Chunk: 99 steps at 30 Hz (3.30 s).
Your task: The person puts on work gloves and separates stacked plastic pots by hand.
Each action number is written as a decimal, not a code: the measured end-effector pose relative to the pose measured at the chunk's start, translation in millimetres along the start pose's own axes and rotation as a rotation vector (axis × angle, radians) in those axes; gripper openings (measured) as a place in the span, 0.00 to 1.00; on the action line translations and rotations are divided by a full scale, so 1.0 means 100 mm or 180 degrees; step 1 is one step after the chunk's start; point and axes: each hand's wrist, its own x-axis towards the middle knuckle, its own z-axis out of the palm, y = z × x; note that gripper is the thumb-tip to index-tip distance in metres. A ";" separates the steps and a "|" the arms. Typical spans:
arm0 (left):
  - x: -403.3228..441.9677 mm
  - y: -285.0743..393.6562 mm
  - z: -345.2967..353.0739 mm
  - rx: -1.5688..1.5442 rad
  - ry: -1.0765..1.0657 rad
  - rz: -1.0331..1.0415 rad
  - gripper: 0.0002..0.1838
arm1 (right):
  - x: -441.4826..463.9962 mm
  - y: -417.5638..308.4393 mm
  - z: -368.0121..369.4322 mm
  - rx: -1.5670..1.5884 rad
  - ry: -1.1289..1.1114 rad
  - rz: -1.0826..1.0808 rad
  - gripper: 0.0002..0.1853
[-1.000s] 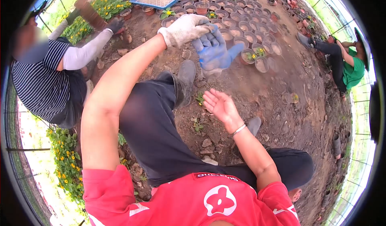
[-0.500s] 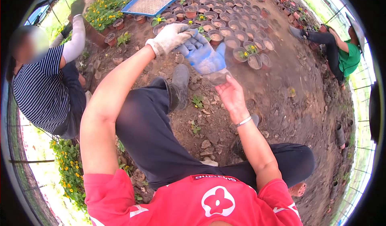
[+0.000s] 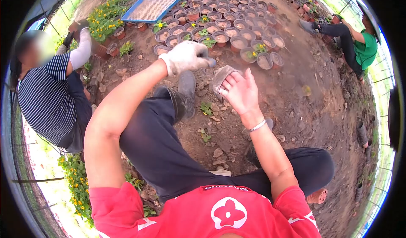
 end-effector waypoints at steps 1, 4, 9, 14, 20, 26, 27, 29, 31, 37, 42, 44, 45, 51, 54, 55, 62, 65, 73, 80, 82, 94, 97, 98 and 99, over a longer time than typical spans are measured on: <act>0.02 0.05 0.06 0.0178 -0.0188 0.0092 0.21 | 0.00 0.01 0.01 -0.0092 -0.0032 0.0031 0.35; 0.03 0.23 0.22 0.0203 -0.0643 0.0122 0.20 | 0.03 0.02 0.00 -0.0364 -0.0316 0.0059 0.37; 0.12 0.15 0.43 0.0218 -0.0436 0.0686 0.17 | 0.03 0.06 0.04 -0.0882 -0.0013 0.0040 0.32; 0.07 0.35 0.35 -0.0918 -0.1124 -0.0090 0.09 | 0.19 0.25 -0.54 -0.2207 0.0222 -0.0462 0.16; 0.06 0.45 0.60 0.0291 -0.1510 0.1333 0.09 | 0.15 0.31 -0.47 -0.2116 0.0763 0.0122 0.10; 0.08 0.60 0.47 0.0368 -0.0963 0.1479 0.10 | 0.25 0.02 -0.21 0.0029 0.0101 0.0211 0.14; 0.12 0.58 0.51 0.0453 -0.1036 0.1440 0.10 | 0.27 0.01 -0.24 0.0022 0.0093 0.0212 0.14; 0.13 0.62 0.51 0.0492 -0.0838 0.1648 0.10 | 0.33 0.02 -0.40 0.0084 0.0123 -0.0030 0.17; 0.11 0.64 0.52 0.0521 -0.0637 0.1859 0.10 | 0.49 0.12 -0.63 -0.0315 -0.0212 -0.0277 0.18; 0.07 0.69 0.61 0.0981 -0.1138 0.2024 0.10 | 0.41 0.17 -0.16 -0.0306 -0.0141 -0.0186 0.22; 0.07 0.63 0.59 0.0827 -0.1065 0.2005 0.11 | 0.55 0.27 -0.28 0.0396 -0.0886 0.0011 0.32; 0.08 0.62 0.58 0.0819 -0.1110 0.1921 0.11 | 0.62 0.21 -0.30 -0.0777 -0.0634 -0.0016 0.30; 0.09 0.60 0.59 0.0837 -0.0756 0.2258 0.11 | 0.65 0.17 -0.30 -0.1364 -0.0502 -0.0029 0.29; 0.07 0.64 0.56 0.0777 -0.0626 0.2249 0.11 | 0.83 0.11 -0.25 -0.1519 -0.0358 0.0052 0.29; 0.05 0.66 0.52 0.0606 -0.0621 0.2124 0.10 | 0.83 0.09 -0.21 -0.1226 0.0252 -0.0070 0.31; 0.04 0.67 0.50 0.0463 -0.0621 0.2053 0.10 | 0.81 0.12 -0.27 -0.1059 0.0334 -0.0450 0.34; -0.02 0.77 0.43 0.0667 -0.0472 0.2301 0.11 | 0.81 0.14 0.00 -0.0138 0.0815 -0.0386 0.53; -0.05 0.80 0.32 0.0836 -0.0687 0.2328 0.11 | 0.80 0.05 0.19 -0.0583 0.0366 -0.0708 0.51; -0.13 0.67 0.24 0.0340 -0.0394 0.2263 0.09 | 0.79 -0.21 0.32 0.0335 0.0653 -0.1058 0.52; -0.29 0.62 0.05 0.0060 0.0019 0.2235 0.08 | 0.76 -0.45 0.94 -0.1436 0.0380 -0.1706 0.42; -0.34 0.60 0.00 -0.0717 0.0206 0.2240 0.10 | 0.81 -0.49 1.04 -0.1891 0.0521 -0.1692 0.40; -0.13 0.46 -0.04 -0.1320 -0.0238 0.0148 0.21 | 0.35 -0.50 0.84 -0.7547 -0.1347 0.0534 0.15; -0.02 0.38 0.18 -0.1947 -0.0822 -0.0162 0.19 | 0.44 -0.55 0.37 -0.7462 -0.1634 0.0361 0.15; 0.00 0.37 0.23 -0.2228 -0.0973 -0.0171 0.18 | 0.48 -0.52 0.31 -0.7777 -0.1801 0.0558 0.15; 0.02 0.37 0.26 -0.2193 -0.0999 -0.0193 0.16 | 0.49 -0.53 0.23 -0.7717 -0.1742 0.0521 0.15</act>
